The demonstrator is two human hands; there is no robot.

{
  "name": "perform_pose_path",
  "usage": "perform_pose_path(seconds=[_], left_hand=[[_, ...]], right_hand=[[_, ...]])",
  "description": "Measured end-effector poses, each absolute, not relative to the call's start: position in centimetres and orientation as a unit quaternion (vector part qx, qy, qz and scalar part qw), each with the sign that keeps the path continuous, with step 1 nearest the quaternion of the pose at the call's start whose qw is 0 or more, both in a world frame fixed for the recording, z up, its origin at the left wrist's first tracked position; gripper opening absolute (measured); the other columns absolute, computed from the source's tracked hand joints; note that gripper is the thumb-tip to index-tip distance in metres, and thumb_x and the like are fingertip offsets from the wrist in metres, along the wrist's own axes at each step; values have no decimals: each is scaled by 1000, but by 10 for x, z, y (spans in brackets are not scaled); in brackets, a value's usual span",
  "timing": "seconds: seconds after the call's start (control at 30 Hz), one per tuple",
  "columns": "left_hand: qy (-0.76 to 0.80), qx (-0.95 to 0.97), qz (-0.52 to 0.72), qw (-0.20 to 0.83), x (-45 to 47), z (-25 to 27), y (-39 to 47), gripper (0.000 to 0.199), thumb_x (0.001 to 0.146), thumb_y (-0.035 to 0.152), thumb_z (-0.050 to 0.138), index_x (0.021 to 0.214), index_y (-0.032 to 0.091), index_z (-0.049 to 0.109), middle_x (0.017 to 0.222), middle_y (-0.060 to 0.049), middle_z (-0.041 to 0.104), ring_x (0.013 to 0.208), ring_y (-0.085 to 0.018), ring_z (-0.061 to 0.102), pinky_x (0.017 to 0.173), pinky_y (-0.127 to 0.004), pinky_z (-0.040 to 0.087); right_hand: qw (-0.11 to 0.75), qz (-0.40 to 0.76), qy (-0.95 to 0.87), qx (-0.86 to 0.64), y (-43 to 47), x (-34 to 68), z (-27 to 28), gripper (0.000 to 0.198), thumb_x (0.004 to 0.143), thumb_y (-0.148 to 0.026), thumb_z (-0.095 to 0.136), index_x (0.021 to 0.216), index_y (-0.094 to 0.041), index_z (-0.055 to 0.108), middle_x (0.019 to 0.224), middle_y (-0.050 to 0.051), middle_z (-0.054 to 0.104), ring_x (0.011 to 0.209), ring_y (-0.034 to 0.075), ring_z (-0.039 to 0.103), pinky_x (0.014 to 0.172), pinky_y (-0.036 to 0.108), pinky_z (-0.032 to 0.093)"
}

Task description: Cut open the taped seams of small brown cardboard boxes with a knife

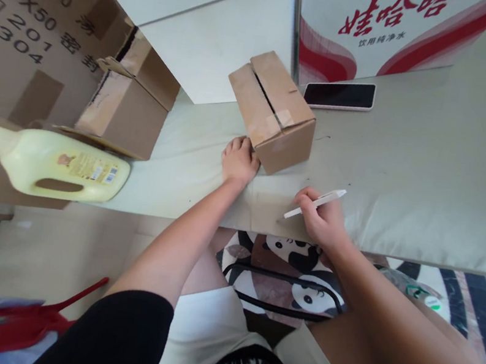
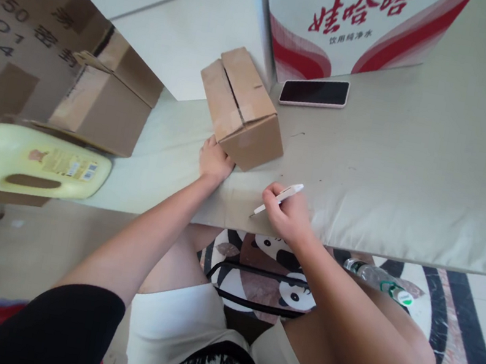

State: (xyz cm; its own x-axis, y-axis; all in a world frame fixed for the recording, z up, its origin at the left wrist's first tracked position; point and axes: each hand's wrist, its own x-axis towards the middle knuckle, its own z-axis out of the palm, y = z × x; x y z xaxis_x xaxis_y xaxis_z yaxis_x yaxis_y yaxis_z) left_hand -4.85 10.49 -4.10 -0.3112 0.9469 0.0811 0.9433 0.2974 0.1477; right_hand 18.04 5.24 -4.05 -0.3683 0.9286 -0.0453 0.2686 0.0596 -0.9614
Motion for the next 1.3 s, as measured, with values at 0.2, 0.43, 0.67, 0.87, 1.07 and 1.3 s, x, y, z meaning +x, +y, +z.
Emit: perform_pose_path(seconds=[0.2, 0.43, 0.67, 0.87, 1.07, 1.3], left_hand=[[807, 585, 81, 14, -49, -41, 106, 37, 92, 27, 46, 125, 22, 62, 137, -15, 62, 133, -32, 54, 110, -45, 45], [807, 585, 77, 3, -48, -40, 105, 36, 92, 27, 46, 124, 22, 62, 135, -15, 63, 131, -32, 55, 109, -45, 46], [807, 585, 76, 5, -47, -39, 105, 36, 92, 26, 46, 124, 21, 63, 137, -15, 63, 131, -31, 55, 109, -45, 46], [809, 584, 75, 10, -46, -38, 105, 37, 92, 26, 45, 124, 21, 63, 137, -15, 63, 131, -32, 55, 109, -46, 46], [809, 582, 81, 10, -46, -39, 106, 37, 91, 25, 47, 125, 23, 62, 138, -14, 62, 132, -31, 54, 110, -46, 45], [808, 583, 82, 12, -48, -41, 106, 38, 91, 27, 47, 125, 22, 63, 138, -15, 62, 133, -32, 54, 110, -46, 45]], right_hand=[[326, 508, -653, -456, 53, 179, -40, 30, 89, -42, 47, 67, -23, 54, 56, -1, 45, 57, 16, 43, 57, 33, 30], [329, 510, -651, -456, 53, 179, -39, 30, 88, -42, 46, 66, -22, 54, 55, -1, 45, 57, 16, 43, 57, 33, 30], [323, 512, -648, -462, 52, 180, -41, 31, 88, -43, 46, 67, -22, 54, 56, -1, 45, 57, 16, 44, 58, 33, 30], [327, 513, -646, -461, 53, 179, -39, 30, 87, -42, 47, 67, -22, 55, 56, -2, 44, 57, 16, 43, 58, 33, 30], [323, 516, -642, -466, 52, 180, -40, 29, 88, -42, 48, 68, -22, 56, 58, -2, 47, 59, 16, 44, 60, 33, 31], [323, 515, -642, -467, 52, 180, -38, 29, 88, -42, 47, 68, -22, 55, 59, -1, 48, 59, 16, 44, 60, 33, 31]])
